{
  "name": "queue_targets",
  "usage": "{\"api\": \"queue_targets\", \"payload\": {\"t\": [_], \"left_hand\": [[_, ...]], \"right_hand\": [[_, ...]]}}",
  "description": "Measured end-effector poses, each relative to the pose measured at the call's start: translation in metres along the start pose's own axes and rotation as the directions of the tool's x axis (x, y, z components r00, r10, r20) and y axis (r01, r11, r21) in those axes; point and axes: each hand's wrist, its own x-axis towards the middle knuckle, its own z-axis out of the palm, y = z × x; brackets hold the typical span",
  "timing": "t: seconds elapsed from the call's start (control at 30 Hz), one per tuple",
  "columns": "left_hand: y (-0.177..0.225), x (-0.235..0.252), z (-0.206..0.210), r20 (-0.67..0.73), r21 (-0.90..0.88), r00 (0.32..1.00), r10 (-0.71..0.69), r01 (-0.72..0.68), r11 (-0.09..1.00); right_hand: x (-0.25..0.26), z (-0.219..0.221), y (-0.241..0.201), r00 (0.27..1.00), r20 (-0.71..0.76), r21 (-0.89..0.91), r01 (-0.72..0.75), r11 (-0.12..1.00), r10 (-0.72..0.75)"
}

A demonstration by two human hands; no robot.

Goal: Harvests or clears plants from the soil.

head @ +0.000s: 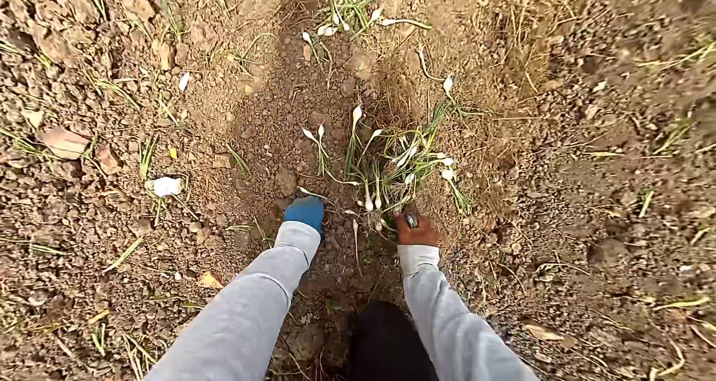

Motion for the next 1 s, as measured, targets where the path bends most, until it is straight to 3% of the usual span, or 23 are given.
{"api": "queue_targets", "payload": {"t": [0.13,0.27,0.53,0.77,1.0], "left_hand": [[0.003,0.002,-0.002,0.081,-0.014,0.994,-0.072,0.073,0.997],[0.004,0.009,-0.01,0.172,0.048,0.983,-0.062,0.054,0.997],[0.02,0.008,-0.017,0.234,0.148,0.952,-0.198,0.166,0.975],[0.025,0.008,-0.013,0.216,0.177,0.929,-0.299,0.264,0.948],[0.025,0.007,-0.006,0.162,0.173,0.937,-0.311,0.283,0.943]], "right_hand": [[0.002,0.0,-0.003,0.997,0.081,0.004,0.018,1.0,-0.018],[0.008,0.01,0.009,0.991,-0.013,-0.009,0.131,0.991,-0.131],[0.009,0.014,0.02,0.956,-0.068,-0.054,0.283,0.958,-0.286],[0.001,0.022,0.019,0.949,-0.141,-0.06,0.277,0.959,-0.283],[-0.003,0.018,0.013,0.977,-0.062,-0.047,0.199,0.979,-0.202]]}}
